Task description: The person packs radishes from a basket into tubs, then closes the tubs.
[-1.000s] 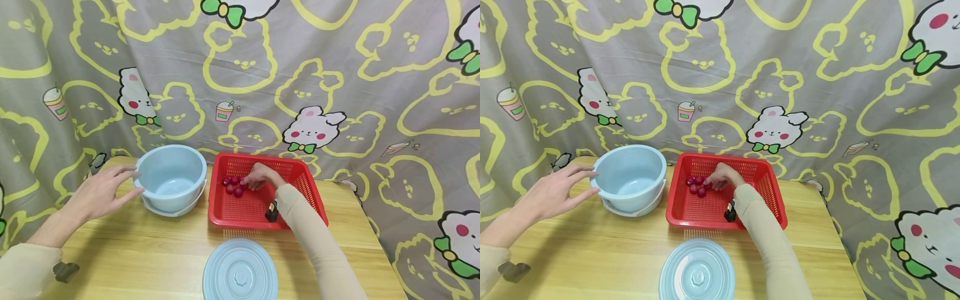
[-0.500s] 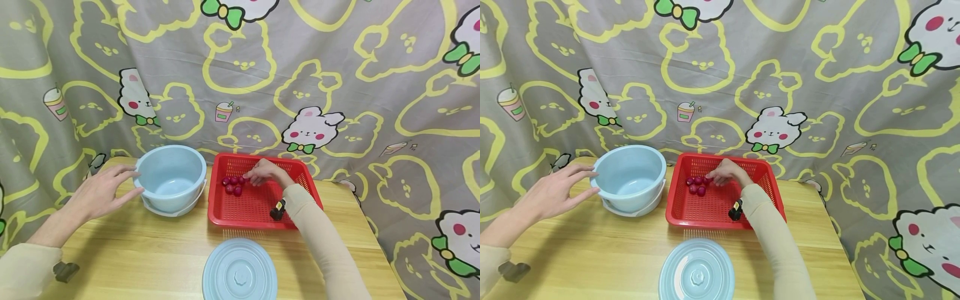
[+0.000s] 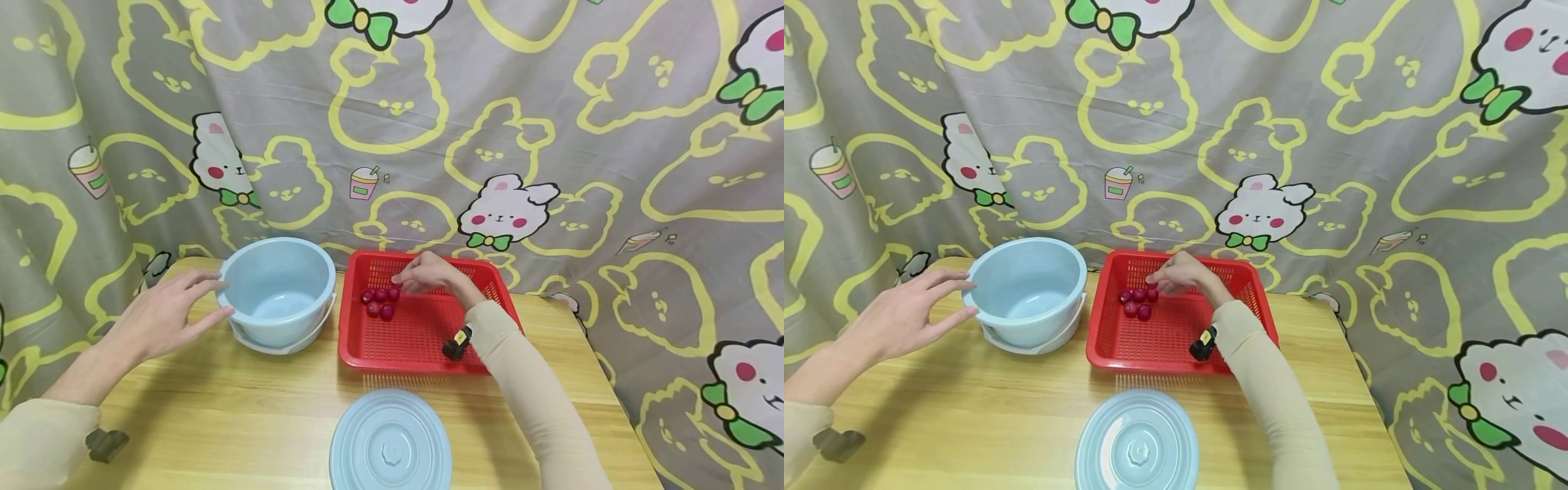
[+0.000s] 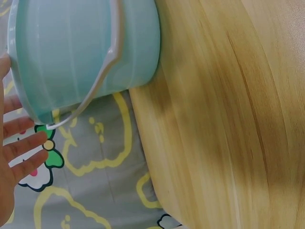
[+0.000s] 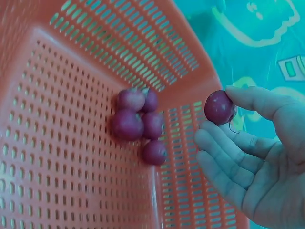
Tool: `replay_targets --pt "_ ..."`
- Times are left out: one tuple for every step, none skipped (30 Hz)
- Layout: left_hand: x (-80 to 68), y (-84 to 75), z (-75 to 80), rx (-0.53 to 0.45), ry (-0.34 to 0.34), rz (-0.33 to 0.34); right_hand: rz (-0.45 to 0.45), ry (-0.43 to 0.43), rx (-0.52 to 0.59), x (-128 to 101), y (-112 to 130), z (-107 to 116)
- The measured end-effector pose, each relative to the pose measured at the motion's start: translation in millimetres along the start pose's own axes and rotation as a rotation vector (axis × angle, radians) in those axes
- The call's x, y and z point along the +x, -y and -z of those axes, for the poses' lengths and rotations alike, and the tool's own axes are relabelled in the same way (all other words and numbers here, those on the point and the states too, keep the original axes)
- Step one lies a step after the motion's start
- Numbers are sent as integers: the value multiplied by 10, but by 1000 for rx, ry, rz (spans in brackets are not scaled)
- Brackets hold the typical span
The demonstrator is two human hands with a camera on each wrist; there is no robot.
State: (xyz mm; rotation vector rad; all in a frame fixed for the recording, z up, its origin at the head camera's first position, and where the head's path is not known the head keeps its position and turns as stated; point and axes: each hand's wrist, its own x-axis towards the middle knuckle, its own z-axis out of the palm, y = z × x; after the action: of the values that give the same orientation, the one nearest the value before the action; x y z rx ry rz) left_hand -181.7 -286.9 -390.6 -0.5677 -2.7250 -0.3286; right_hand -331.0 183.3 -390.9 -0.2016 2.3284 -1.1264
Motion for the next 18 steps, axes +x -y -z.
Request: replay_targets --pt "-2 2 -1 -1 1 1 12 -3 3 -8 21 -9" --pt "-4 5 -2 -1 1 3 26 -7 1 -16 44 -19" --pt "-5 7 -3 0 1 1 36 -11 3 -22 65 -28" --pt "-6 8 -4 0 1 2 45 -14 8 -27 88 -36" --pt "-8 10 -5 -1 2 2 51 -14 14 -30 110 -43" --pt "-9 11 -6 1 1 -1 55 -18 20 -38 139 -50" --pt "-12 12 -7 1 1 -1 58 -20 28 -45 165 -58" --pt "-14 12 -5 3 0 -4 58 -20 39 -51 190 -66" --pt "-17 11 -5 3 -1 -5 57 -22 48 -60 215 -74" --pt "-18 11 -5 0 0 -3 59 -23 55 -70 242 -81" --pt "-19 10 -4 1 -2 -5 61 -24 65 -80 266 -89" --pt "-20 10 -2 3 -4 -8 63 -25 77 -90 292 -98" --pt "-19 9 -3 1 -5 -7 67 -23 88 -98 314 -106" --pt "-18 9 -3 0 -6 -9 72 -22 95 -109 340 -115" --pt "-16 9 -4 -2 -6 -9 79 -23 99 -121 366 -126" --pt "-14 9 -2 0 -7 -11 86 -23 105 -131 394 -137" --pt "-13 10 0 3 -8 -14 91 -24 110 -140 421 -150" --pt "-10 9 0 1 -7 -12 97 -24 113 -154 453 -165"
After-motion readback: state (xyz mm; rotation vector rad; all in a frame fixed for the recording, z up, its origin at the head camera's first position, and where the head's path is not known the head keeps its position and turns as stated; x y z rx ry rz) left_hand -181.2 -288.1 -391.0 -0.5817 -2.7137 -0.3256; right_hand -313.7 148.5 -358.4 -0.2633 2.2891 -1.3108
